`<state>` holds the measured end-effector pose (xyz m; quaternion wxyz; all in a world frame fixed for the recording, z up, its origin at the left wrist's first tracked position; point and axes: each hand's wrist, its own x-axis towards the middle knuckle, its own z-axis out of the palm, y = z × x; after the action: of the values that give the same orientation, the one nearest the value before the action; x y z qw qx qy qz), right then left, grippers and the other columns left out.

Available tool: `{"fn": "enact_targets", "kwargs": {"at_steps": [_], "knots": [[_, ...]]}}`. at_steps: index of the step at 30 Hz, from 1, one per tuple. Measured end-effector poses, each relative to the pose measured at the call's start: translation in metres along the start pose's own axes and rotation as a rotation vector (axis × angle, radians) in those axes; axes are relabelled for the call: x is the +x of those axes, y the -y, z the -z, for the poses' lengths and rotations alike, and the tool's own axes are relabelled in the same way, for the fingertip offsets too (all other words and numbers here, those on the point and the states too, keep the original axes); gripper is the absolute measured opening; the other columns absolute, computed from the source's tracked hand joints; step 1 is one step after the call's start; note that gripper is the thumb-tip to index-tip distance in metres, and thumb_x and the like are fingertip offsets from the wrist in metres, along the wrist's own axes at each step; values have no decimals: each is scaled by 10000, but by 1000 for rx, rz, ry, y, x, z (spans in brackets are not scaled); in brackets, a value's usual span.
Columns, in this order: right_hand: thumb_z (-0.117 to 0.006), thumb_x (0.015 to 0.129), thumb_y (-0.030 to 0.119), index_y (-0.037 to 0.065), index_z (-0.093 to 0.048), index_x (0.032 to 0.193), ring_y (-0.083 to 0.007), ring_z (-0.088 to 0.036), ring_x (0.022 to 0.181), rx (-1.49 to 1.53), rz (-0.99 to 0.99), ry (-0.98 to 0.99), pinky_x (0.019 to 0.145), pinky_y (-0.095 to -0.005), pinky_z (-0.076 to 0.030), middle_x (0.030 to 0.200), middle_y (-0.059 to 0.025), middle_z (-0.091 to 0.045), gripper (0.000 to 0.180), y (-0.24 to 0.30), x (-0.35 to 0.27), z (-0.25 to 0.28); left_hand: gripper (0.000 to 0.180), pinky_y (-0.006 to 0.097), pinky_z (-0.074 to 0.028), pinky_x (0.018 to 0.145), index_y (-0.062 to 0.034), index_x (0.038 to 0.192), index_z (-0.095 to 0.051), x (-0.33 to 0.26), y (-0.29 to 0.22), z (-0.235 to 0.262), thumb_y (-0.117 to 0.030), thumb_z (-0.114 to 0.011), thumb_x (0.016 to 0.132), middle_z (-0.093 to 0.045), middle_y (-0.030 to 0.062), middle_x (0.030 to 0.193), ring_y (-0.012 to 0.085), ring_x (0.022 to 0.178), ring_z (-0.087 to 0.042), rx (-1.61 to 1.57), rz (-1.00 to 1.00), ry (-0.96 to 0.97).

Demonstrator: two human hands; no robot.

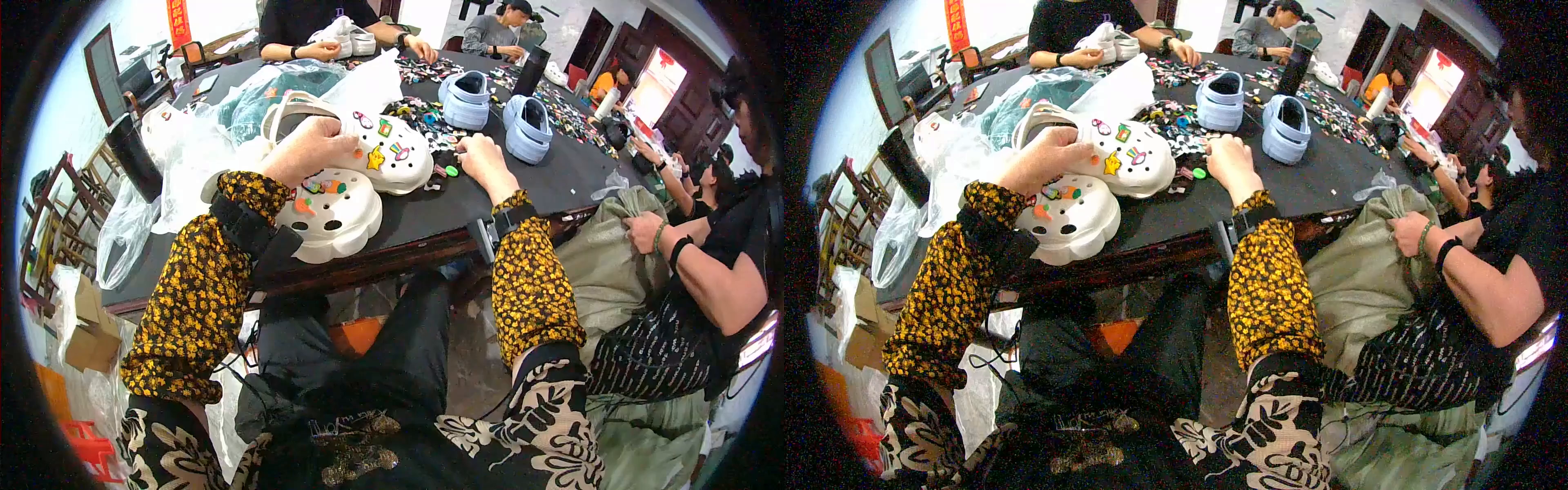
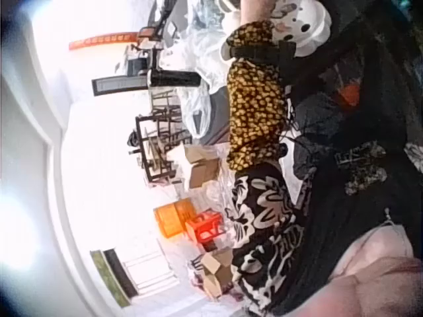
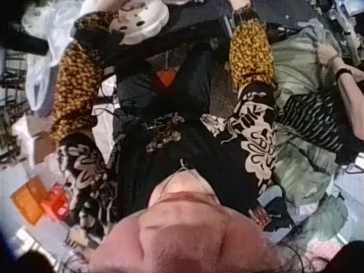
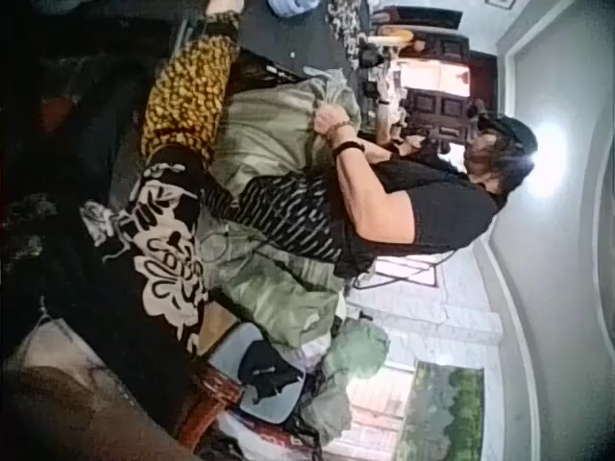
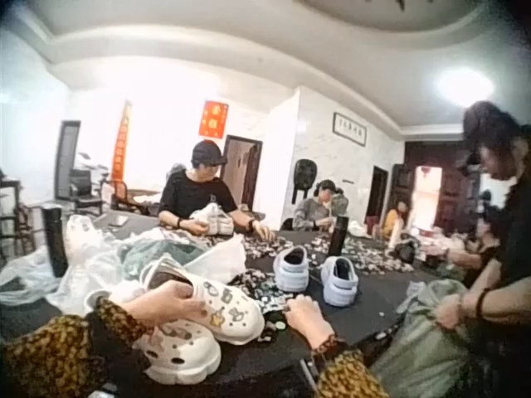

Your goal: Attaching decorative charms to rubber clogs.

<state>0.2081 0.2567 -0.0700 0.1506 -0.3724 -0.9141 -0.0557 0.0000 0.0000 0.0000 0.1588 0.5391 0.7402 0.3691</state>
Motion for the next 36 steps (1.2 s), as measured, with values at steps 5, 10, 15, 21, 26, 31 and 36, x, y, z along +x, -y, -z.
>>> {"fn": "enact_targets", "kwargs": {"at_steps": [5, 10, 15, 21, 26, 31, 36], "knots": [[-642, 780, 199, 76, -743, 870, -313, -667, 887, 456, -23, -117, 802, -392, -514, 903, -137, -707, 182, -15, -7, 11, 364, 303, -449, 608, 83, 837, -618, -2, -7, 0, -277, -562, 850, -587, 86, 688, 118, 649, -548, -10, -11, 17], [-631, 870, 105, 7, -701, 1004, -72, -583, 633, 1366, -143, -28, 529, -197, -453, 758, -20, -657, 179, 17, -30, 61, 347, 309, -439, 599, 69, 814, -606, 2, 3, -2, -275, -566, 844, -573, 71, 679, 108, 645, -531, -53, -49, 5], [-644, 864, 108, -4, -692, 1005, -87, -597, 664, 1665, -20, -48, 564, -212, -478, 791, -56, -668, 186, 66, -53, 86, 312, 283, -433, 668, 33, 870, -612, -6, -10, 1, -278, -581, 872, -582, 38, 756, 92, 713, -522, -15, -19, 50], [-620, 848, 43, -5, -704, 965, -71, -577, 637, 1525, 8, -209, 576, -199, -473, 756, -28, -653, 152, 126, -49, 78, 280, 295, -456, 644, 42, 838, -624, -1, 2, 0, -235, -587, 857, -603, 53, 745, 98, 706, -552, -11, -95, 26], [-604, 821, 29, 26, -703, 929, -202, -635, 722, 1137, 119, -500, 660, -321, -500, 851, -110, -675, 146, 137, -42, 54, 248, 277, -447, 631, 19, 845, -652, -3, -5, -5, -226, -610, 847, -616, 23, 745, 77, 685, -553, -286, -10, 46], [-627, 795, 100, 77, -679, 931, -288, -561, 947, 581, 301, -647, 849, -419, -401, 1015, -95, -628, 147, 144, -57, 43, 218, 262, -433, 620, 3, 849, -676, 8, 14, 0, -210, -629, 836, -619, 3, 747, 66, 674, -540, -167, -28, 60], [-640, 780, 69, 65, -693, 909, -289, -586, 905, 597, 298, -704, 854, -404, -422, 918, -109, -653, 140, 143, -61, 38, 216, 258, -425, 621, -2, 820, -663, 9, 14, -4, -215, -630, 835, -603, -1, 727, 63, 686, -536, -334, -10, 69]]}}
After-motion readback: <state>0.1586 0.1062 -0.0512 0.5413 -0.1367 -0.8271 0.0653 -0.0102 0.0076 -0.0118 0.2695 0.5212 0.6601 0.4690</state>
